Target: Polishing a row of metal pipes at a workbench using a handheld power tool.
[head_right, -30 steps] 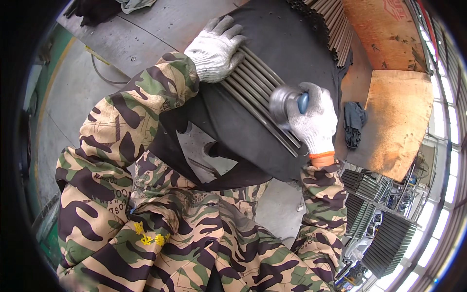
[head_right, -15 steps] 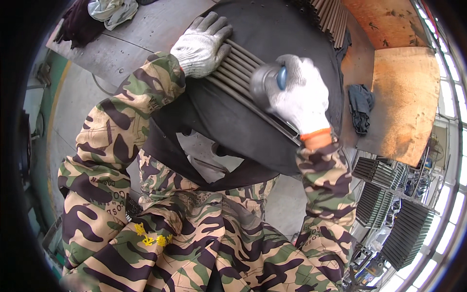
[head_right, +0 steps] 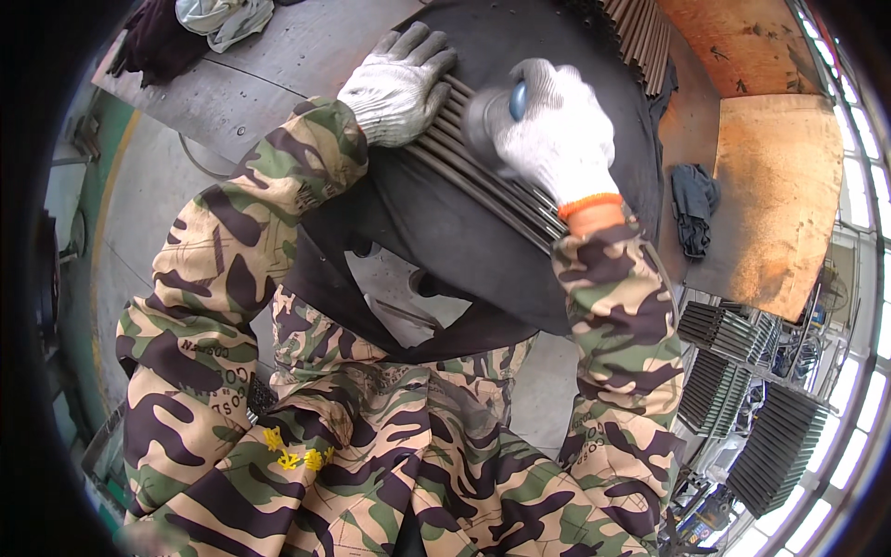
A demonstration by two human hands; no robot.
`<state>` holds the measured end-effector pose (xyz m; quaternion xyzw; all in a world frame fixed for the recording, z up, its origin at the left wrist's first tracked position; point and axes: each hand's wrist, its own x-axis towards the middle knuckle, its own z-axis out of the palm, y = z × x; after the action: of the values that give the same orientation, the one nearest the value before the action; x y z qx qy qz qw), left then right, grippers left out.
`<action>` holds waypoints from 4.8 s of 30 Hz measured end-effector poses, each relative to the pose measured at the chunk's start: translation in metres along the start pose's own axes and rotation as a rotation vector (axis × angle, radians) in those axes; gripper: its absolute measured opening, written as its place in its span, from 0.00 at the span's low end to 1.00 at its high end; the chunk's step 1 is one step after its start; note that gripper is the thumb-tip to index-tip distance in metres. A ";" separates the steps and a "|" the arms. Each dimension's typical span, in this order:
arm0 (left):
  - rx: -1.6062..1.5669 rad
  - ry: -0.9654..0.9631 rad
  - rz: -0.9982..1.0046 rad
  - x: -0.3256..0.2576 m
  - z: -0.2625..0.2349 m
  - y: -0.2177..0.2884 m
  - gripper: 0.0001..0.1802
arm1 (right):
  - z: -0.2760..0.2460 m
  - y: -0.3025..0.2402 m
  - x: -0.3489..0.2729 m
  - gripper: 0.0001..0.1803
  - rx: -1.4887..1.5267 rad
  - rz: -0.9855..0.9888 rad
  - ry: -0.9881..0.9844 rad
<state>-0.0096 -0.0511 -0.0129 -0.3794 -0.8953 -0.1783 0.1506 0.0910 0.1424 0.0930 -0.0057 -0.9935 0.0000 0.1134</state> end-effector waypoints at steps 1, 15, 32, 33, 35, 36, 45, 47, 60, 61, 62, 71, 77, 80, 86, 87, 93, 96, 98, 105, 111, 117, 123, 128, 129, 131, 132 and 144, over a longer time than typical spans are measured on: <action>-0.008 -0.023 -0.002 0.003 -0.001 0.002 0.28 | 0.000 0.004 0.005 0.23 -0.015 0.012 -0.003; 0.201 0.065 0.060 0.006 0.006 -0.005 0.27 | 0.001 0.044 -0.020 0.24 0.008 -0.002 0.053; 0.138 0.180 0.218 0.004 0.001 -0.019 0.19 | -0.009 0.093 -0.092 0.20 0.056 0.061 0.106; 0.181 0.139 0.203 0.005 0.001 -0.020 0.20 | -0.010 0.091 -0.095 0.20 0.062 0.025 0.097; 0.224 0.031 0.183 0.010 0.003 -0.029 0.21 | -0.012 0.091 -0.093 0.20 0.070 0.029 0.089; 0.259 -0.074 0.151 0.011 0.005 -0.034 0.23 | -0.014 0.092 -0.092 0.20 0.071 0.025 0.073; 0.446 0.024 0.357 0.015 0.005 -0.035 0.13 | -0.012 0.095 -0.107 0.19 0.060 0.027 0.092; 0.392 0.001 0.314 0.016 0.015 -0.033 0.15 | -0.010 0.092 -0.124 0.19 0.082 0.010 0.121; 0.453 -0.013 0.327 0.017 0.016 -0.028 0.14 | -0.009 0.090 -0.123 0.17 0.095 -0.058 0.175; 0.414 0.000 0.308 0.021 0.012 -0.027 0.14 | -0.009 0.090 -0.117 0.18 0.080 -0.037 0.154; 0.375 0.012 0.289 0.024 0.009 -0.027 0.13 | -0.009 0.093 -0.108 0.18 0.065 -0.017 0.133; 0.392 -0.030 0.214 0.023 0.002 -0.023 0.16 | -0.014 0.075 -0.095 0.17 0.098 -0.057 0.157; 0.286 0.008 0.113 0.012 0.007 -0.016 0.18 | -0.014 0.048 -0.083 0.17 0.119 -0.110 0.146; 0.188 -0.024 0.026 0.009 0.004 -0.010 0.20 | -0.012 0.048 -0.070 0.17 0.058 -0.071 0.121; 0.234 0.071 0.012 0.025 0.013 -0.014 0.22 | -0.016 0.036 -0.082 0.17 0.110 -0.147 0.147; 0.238 0.077 -0.005 0.026 0.005 -0.012 0.22 | -0.019 0.038 -0.077 0.17 0.110 -0.166 0.146; 0.110 0.003 -0.198 0.012 0.012 -0.016 0.34 | -0.005 0.030 -0.059 0.16 0.143 -0.194 0.200; 0.121 0.002 -0.199 0.020 0.014 -0.016 0.34 | -0.007 0.015 -0.062 0.15 0.208 -0.225 0.212; 0.047 0.022 -0.192 0.022 0.011 -0.006 0.34 | -0.011 0.025 -0.053 0.15 0.134 -0.180 0.182; 0.025 0.080 -0.182 0.013 0.013 -0.007 0.34 | -0.012 0.012 -0.065 0.16 0.181 -0.228 0.151; 0.020 0.086 -0.148 0.001 0.008 -0.001 0.34 | -0.004 0.033 -0.045 0.17 0.072 -0.118 0.146; 0.022 0.111 -0.083 -0.021 0.002 0.000 0.33 | 0.001 0.054 -0.049 0.18 0.039 -0.070 0.111; 0.026 0.071 -0.178 0.004 0.019 -0.001 0.34 | -0.019 0.048 -0.073 0.18 0.087 -0.116 0.146; 0.049 0.012 -0.166 0.022 0.010 0.000 0.33 | -0.017 0.080 -0.085 0.15 0.041 -0.069 0.132; 0.075 0.051 -0.153 0.022 0.016 -0.003 0.32 | -0.017 0.080 -0.093 0.15 0.085 -0.101 0.148; 0.068 0.056 -0.149 0.026 0.018 -0.003 0.32 | -0.026 0.073 -0.110 0.15 0.147 -0.129 0.153; 0.063 0.060 -0.146 0.028 0.020 -0.005 0.32 | -0.027 0.071 -0.108 0.15 0.148 -0.131 0.150; 0.069 0.056 -0.158 0.023 0.009 -0.010 0.30 | -0.013 0.030 -0.078 0.15 0.145 -0.148 0.198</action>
<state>-0.0330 -0.0394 -0.0137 -0.2970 -0.9235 -0.1693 0.1742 0.1698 0.1716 0.0880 0.0758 -0.9726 0.0631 0.2106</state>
